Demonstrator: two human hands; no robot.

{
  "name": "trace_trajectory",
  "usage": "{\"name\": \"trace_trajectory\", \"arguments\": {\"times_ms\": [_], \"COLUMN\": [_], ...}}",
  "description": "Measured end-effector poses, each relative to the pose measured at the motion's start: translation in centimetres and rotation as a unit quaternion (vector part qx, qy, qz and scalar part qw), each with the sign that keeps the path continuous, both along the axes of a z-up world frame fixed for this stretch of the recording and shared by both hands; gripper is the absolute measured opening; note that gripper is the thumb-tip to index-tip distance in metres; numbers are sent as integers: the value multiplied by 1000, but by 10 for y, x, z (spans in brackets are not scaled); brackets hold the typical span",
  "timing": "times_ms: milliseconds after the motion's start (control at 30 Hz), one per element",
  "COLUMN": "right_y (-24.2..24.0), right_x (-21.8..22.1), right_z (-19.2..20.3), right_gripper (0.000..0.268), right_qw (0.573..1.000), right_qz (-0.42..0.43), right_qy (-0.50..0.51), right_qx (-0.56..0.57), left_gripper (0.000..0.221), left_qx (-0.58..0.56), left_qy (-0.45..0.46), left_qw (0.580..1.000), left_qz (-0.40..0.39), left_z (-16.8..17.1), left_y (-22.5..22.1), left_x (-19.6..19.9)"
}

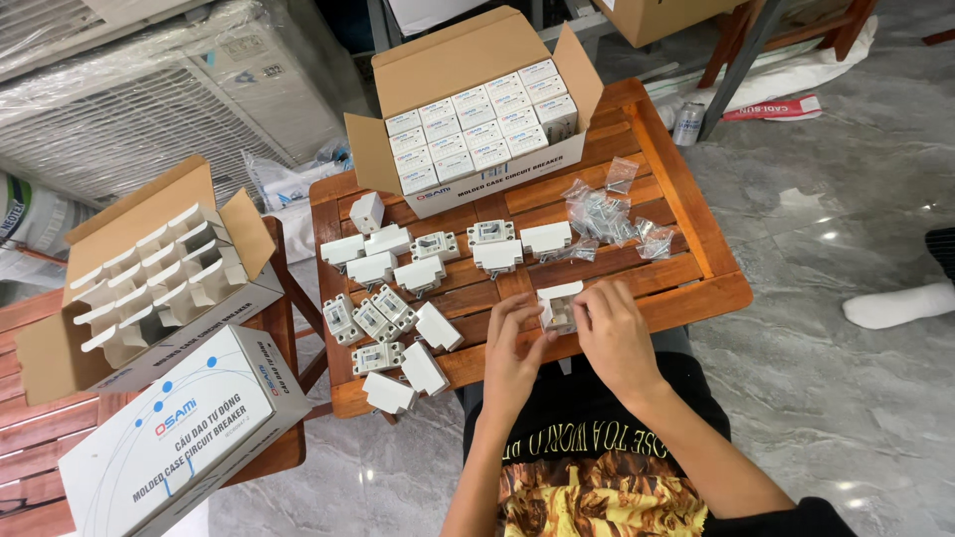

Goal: The person picks up circuit breakers from a table, inspects them, and places them into organized rows within a cardboard box.

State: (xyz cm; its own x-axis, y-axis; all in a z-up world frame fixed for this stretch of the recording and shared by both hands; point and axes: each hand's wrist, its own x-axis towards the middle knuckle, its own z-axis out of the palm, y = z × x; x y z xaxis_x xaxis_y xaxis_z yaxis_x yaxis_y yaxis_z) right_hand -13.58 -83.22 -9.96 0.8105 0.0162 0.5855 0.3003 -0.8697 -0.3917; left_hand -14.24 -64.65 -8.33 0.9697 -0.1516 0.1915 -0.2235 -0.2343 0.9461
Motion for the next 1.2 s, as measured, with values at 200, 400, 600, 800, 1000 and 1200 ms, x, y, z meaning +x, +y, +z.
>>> {"name": "trace_trajectory", "arguments": {"times_ms": [200, 400, 600, 800, 1000, 1200], "right_y": [2, -10, -29, -31, -16, -20], "right_x": [3, 8, 0, -19, -18, -10], "right_z": [-16, 0, -16, -25, -28, -29], "right_gripper": [13, 14, 11, 18, 20, 27], "right_qw": [990, 986, 994, 964, 958, 940], "right_qz": [-29, 10, 78, 116, 161, 169], "right_qy": [-55, -40, -64, 16, 21, 15], "right_qx": [-128, -159, 29, 237, 236, 297], "left_gripper": [32, 32, 33, 27, 23, 33], "left_qx": [9, 19, 14, 26, 33, 5], "left_qy": [-33, -18, -21, -73, -133, -102], "left_qw": [999, 999, 999, 996, 989, 994], "left_qz": [-25, -39, -39, -46, -51, -45], "left_z": [-13, -21, -26, -32, -27, -36], "left_y": [-3, 0, 2, 4, 3, 8], "left_x": [6, 10, 11, 15, 18, 16]}}
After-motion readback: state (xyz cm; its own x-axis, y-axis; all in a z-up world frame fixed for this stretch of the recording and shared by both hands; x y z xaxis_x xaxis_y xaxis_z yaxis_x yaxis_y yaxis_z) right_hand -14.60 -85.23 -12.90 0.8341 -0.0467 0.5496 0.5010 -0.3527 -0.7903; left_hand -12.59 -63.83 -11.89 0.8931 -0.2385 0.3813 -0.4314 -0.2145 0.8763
